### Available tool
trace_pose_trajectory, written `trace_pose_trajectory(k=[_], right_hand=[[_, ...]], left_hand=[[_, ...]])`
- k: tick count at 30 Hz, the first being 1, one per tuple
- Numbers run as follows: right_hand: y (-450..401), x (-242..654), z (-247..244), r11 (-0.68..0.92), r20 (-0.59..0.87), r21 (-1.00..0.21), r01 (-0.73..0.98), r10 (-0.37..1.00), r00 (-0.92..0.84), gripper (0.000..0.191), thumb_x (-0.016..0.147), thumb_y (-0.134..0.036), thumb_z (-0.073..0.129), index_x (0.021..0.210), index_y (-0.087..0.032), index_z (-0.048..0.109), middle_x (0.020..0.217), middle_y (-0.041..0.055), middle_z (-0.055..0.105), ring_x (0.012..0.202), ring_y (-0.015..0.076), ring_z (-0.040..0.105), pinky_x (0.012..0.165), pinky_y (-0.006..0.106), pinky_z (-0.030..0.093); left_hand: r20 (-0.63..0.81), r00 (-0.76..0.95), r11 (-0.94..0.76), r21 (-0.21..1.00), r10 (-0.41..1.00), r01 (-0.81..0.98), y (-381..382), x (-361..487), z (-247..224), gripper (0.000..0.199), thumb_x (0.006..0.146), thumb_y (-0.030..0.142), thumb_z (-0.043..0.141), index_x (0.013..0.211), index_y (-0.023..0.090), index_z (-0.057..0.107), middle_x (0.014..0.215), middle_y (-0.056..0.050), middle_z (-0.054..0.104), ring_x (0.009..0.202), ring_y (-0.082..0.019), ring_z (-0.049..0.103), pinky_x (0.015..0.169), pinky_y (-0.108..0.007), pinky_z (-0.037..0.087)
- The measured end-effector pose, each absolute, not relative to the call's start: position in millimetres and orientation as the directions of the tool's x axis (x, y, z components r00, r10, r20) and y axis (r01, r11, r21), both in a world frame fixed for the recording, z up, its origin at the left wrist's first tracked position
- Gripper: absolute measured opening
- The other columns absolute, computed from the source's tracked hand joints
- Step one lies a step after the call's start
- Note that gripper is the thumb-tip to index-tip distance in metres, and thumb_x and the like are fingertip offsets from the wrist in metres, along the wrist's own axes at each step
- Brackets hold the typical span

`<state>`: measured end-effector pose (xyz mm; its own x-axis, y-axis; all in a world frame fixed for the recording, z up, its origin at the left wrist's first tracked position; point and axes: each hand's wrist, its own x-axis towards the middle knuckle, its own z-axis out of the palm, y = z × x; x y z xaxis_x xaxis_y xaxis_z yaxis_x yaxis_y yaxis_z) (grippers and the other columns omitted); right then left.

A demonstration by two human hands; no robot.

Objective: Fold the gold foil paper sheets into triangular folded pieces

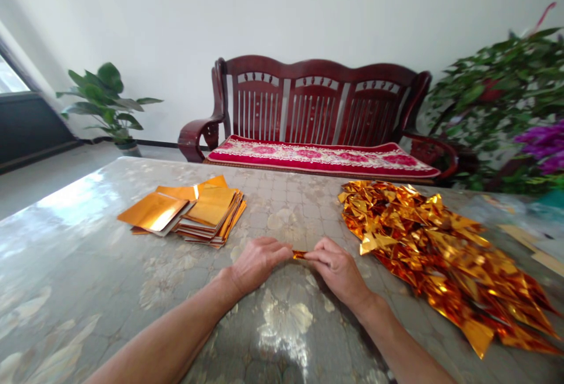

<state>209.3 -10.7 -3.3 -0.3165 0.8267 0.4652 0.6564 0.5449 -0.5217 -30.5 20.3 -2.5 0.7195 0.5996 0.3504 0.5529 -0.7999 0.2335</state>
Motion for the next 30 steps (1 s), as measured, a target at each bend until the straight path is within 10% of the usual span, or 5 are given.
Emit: trace_pose_trajectory(k=[30], right_hand=[[-11.4,204.7,-9.5,0.608,0.52,-0.584,0.538,0.789,-0.328,0.017,0.091,-0.022,0.061,0.093,-0.027,0.077,0.088,0.003,0.073,0.08,0.0151,0.069,0.072,0.025,0.056]], left_hand=[[0.317,0.644,-0.709,0.446,0.696,0.546,17.0,-27.7,-8.9,0.024,0.098,0.014,0.046,0.098,0.021,0.069,0.086,-0.002,0.071,0.08,-0.012,0.066,0.074,-0.019,0.05]])
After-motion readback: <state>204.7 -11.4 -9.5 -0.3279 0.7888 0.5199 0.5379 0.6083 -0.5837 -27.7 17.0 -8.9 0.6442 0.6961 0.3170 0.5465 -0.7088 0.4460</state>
